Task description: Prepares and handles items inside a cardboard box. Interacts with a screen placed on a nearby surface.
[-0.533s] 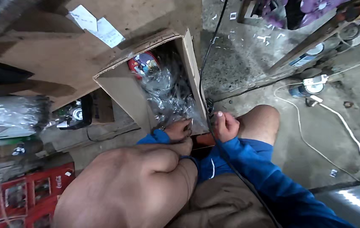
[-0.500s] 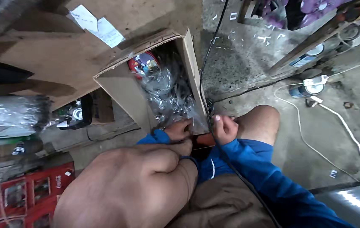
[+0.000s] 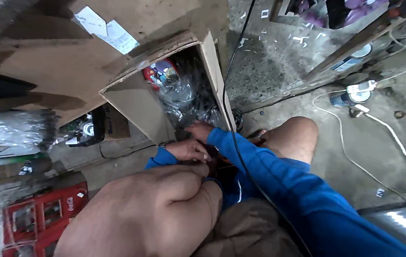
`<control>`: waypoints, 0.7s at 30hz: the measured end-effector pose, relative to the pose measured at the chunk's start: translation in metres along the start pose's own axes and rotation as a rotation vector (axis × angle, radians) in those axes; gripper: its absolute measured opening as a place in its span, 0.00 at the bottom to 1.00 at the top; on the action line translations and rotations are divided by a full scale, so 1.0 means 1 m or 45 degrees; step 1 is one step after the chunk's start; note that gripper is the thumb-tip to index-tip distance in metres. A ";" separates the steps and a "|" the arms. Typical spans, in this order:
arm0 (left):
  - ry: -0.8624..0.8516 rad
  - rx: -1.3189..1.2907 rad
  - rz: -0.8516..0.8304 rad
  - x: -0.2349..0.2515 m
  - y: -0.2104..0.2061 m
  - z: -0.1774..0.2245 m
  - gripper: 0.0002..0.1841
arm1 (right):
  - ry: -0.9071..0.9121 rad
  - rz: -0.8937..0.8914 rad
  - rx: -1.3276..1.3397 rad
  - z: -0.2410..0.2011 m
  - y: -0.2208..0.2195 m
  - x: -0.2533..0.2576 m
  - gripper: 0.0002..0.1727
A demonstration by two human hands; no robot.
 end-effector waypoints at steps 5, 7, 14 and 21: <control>-0.701 -0.183 0.544 0.089 0.029 -0.084 0.17 | -0.043 -0.051 -0.224 0.020 -0.036 -0.006 0.24; -0.382 -0.221 0.542 0.045 0.028 -0.061 0.17 | -0.122 -0.171 -0.348 0.019 -0.037 -0.021 0.20; -0.603 0.669 0.691 -0.067 -0.026 -0.038 0.20 | -0.123 -0.114 -0.304 0.024 -0.043 -0.033 0.15; -0.284 -0.079 0.477 -0.013 -0.024 -0.048 0.25 | -0.093 0.022 -0.205 0.035 -0.050 -0.037 0.19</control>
Point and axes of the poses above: each hand's wrist, its own x-axis towards the middle knuckle, its own y-axis out of the back of the hand, z = x × y, the point moved 9 cm from there along x, towards the middle knuckle, and after that the axes turned 8 degrees about -z, right-handed, at the moved point
